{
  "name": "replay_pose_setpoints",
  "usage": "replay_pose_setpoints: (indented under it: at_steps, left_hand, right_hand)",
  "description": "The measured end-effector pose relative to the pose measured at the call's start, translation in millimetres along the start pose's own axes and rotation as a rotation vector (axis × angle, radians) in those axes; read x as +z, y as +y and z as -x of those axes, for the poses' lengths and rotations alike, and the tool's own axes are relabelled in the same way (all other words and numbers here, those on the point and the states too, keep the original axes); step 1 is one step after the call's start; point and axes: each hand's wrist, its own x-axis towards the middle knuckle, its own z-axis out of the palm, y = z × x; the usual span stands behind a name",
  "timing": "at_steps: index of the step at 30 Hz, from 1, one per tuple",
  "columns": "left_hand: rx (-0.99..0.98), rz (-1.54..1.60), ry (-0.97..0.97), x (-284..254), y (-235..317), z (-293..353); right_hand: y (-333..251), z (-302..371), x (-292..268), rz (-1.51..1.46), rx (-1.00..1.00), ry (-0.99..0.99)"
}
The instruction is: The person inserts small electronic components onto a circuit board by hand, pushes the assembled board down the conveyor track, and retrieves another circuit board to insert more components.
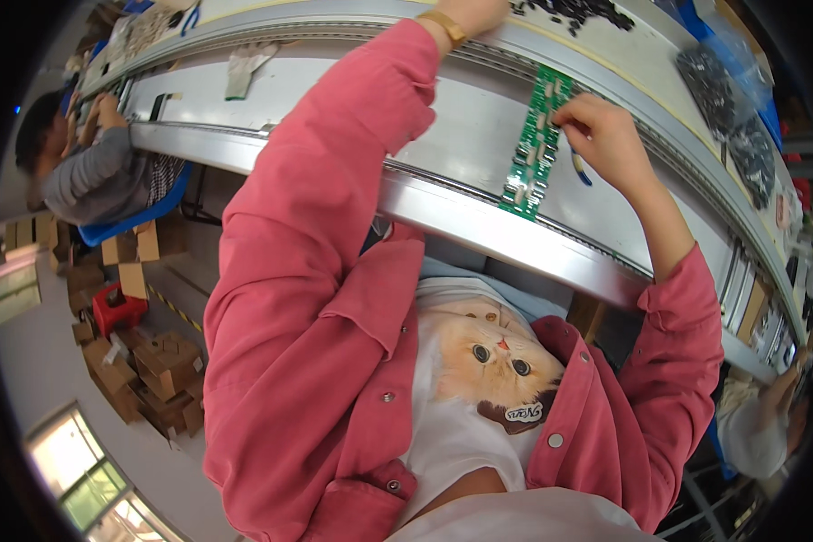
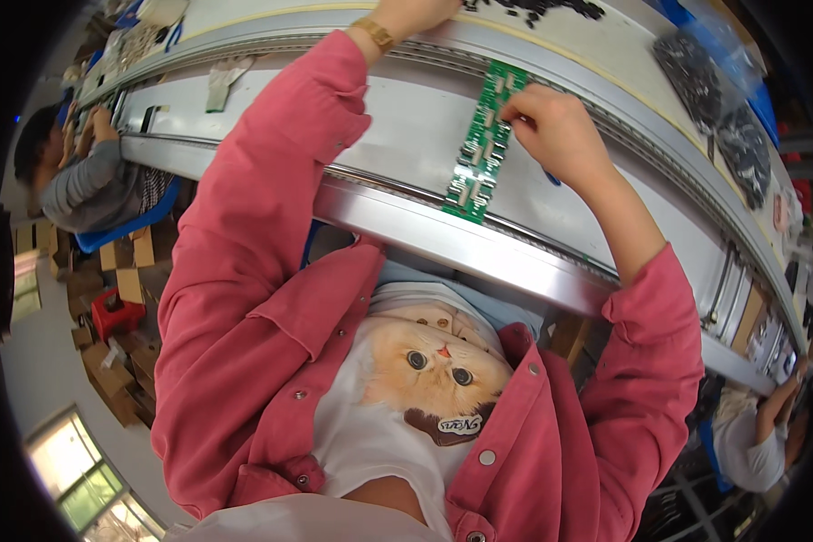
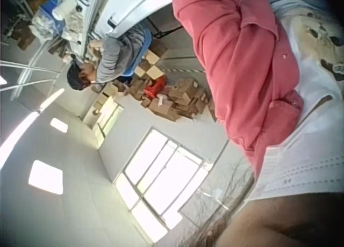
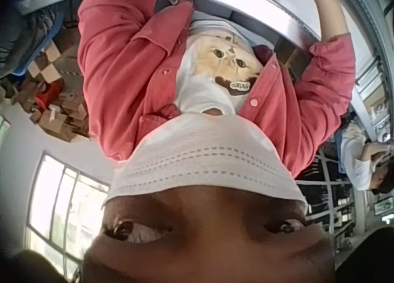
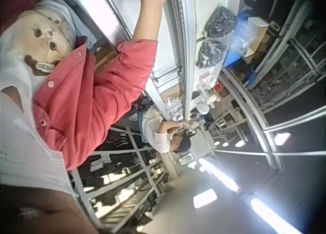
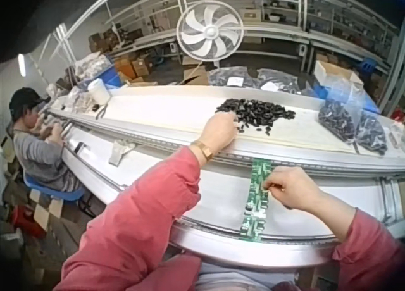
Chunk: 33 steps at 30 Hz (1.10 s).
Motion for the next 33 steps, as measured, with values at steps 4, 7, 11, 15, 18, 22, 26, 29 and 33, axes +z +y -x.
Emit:
replay_pose_setpoints:
  at_steps: [4, 7, 11, 15, 18, 22, 26, 29, 33]
  left_hand:
    - [-0.781, 0.955, 0.307, 36, -196, 81]
    - [-0.271, 0.378, -0.045, -14, 13, -10]
    - [-0.265, 0.160, 0.305, -52, 15, 27]
    - [-0.252, 0.301, 0.198, -81, 24, 44]
    - [-0.252, 0.396, 0.227, -91, 26, 52]
    - [-0.255, 0.482, 0.162, -106, 31, 57]
    - [-0.290, 0.667, 0.062, -118, 42, 63]
    - [-0.361, 1.070, -0.029, -125, 62, 66]
    - [-0.310, 1.290, -0.008, -145, 84, 78]
  right_hand:
    - [-79, -62, 11, -0.100, -0.254, 0.009]
    - [34, -47, 0, 0.073, 0.080, 0.182]
    - [57, -95, 15, 0.276, -0.186, 0.387]
    - [70, -110, 14, 0.375, -0.026, 0.201]
    - [72, -110, 13, 0.357, 0.003, 0.182]
    - [65, -108, 10, 0.369, 0.005, 0.184]
    - [59, -107, 8, 0.372, -0.028, 0.186]
    - [63, -106, 4, 0.333, -0.082, 0.176]
    - [64, -102, 5, 0.307, -0.072, 0.259]
